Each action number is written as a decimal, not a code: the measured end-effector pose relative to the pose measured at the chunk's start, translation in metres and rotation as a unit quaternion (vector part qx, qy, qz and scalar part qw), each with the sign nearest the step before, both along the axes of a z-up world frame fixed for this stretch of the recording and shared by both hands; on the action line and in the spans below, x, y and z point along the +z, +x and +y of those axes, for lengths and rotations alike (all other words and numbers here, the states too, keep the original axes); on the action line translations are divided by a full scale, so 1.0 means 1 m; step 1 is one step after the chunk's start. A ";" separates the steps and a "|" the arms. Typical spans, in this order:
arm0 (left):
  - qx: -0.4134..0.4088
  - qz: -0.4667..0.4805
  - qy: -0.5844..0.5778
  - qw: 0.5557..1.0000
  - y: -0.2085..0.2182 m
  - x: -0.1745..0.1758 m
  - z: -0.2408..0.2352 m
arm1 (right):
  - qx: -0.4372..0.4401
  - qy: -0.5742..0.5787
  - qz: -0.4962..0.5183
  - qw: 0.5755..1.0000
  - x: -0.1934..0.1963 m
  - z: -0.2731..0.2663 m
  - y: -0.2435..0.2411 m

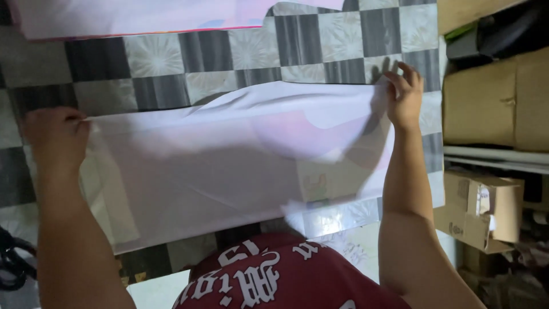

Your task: Cutting out garment patterns from a sheet of printed fabric using scissors on a work table.

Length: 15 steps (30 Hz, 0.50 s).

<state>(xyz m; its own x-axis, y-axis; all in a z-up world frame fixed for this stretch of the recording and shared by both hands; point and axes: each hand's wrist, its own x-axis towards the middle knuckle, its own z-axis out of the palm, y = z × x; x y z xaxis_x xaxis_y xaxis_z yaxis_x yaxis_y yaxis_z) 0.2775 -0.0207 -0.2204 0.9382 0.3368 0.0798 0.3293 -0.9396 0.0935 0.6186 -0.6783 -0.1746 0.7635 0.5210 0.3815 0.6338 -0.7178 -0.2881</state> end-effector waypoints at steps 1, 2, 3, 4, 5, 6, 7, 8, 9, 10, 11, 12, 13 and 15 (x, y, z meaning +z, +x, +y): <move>0.008 -0.015 -0.018 1.000 0.001 0.005 -0.002 | 0.014 -0.018 0.006 1.000 0.000 0.000 0.001; 0.016 -0.030 -0.036 0.999 0.001 0.009 -0.003 | 0.029 -0.036 0.012 0.999 -0.001 0.000 0.002; 0.013 -0.030 -0.037 0.999 -0.001 0.007 -0.002 | 0.025 -0.037 0.012 0.999 0.001 0.001 0.000; 0.020 -0.025 -0.049 0.998 -0.002 0.004 -0.001 | 0.020 -0.038 0.010 0.999 0.003 0.003 0.000; 0.028 -0.020 -0.062 0.998 -0.002 0.002 0.000 | 0.014 -0.040 0.009 0.999 0.005 0.004 0.000; 0.027 -0.020 -0.062 0.998 0.000 0.005 0.000 | 0.013 -0.040 0.009 0.999 0.004 0.004 0.002; -0.004 -0.045 -0.066 0.997 0.002 0.008 -0.001 | -0.006 -0.044 0.012 0.999 0.002 0.003 0.003; -0.034 -0.071 -0.068 0.995 0.005 0.010 0.000 | -0.024 -0.048 0.014 0.998 0.001 0.004 0.007; -0.034 -0.073 -0.068 0.994 0.008 0.013 -0.001 | -0.024 -0.047 0.012 0.999 -0.003 0.002 0.013; -0.046 -0.042 -0.029 0.998 0.008 0.016 -0.002 | -0.028 -0.041 0.025 0.998 -0.007 0.000 0.017; -0.059 -0.010 0.010 0.998 0.009 0.018 -0.002 | -0.032 -0.035 0.037 0.998 -0.011 -0.002 0.021; -0.057 -0.011 0.011 0.998 0.011 0.024 -0.004 | -0.030 -0.033 0.037 0.998 -0.019 -0.008 0.029; -0.052 0.006 -0.027 0.998 0.014 0.029 -0.005 | -0.049 0.005 0.025 0.998 -0.028 -0.015 0.037; -0.048 0.024 -0.064 0.997 0.017 0.034 -0.005 | -0.067 0.044 0.014 0.997 -0.036 -0.022 0.050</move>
<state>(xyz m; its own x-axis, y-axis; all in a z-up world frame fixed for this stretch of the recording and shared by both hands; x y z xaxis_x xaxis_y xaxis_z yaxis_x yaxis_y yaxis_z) 0.2950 -0.0255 -0.1861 0.9682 0.2500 -0.0037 0.2456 -0.9483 0.2008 0.6681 -0.7003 -0.2107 0.8352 0.3794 0.3981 0.5247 -0.7667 -0.3700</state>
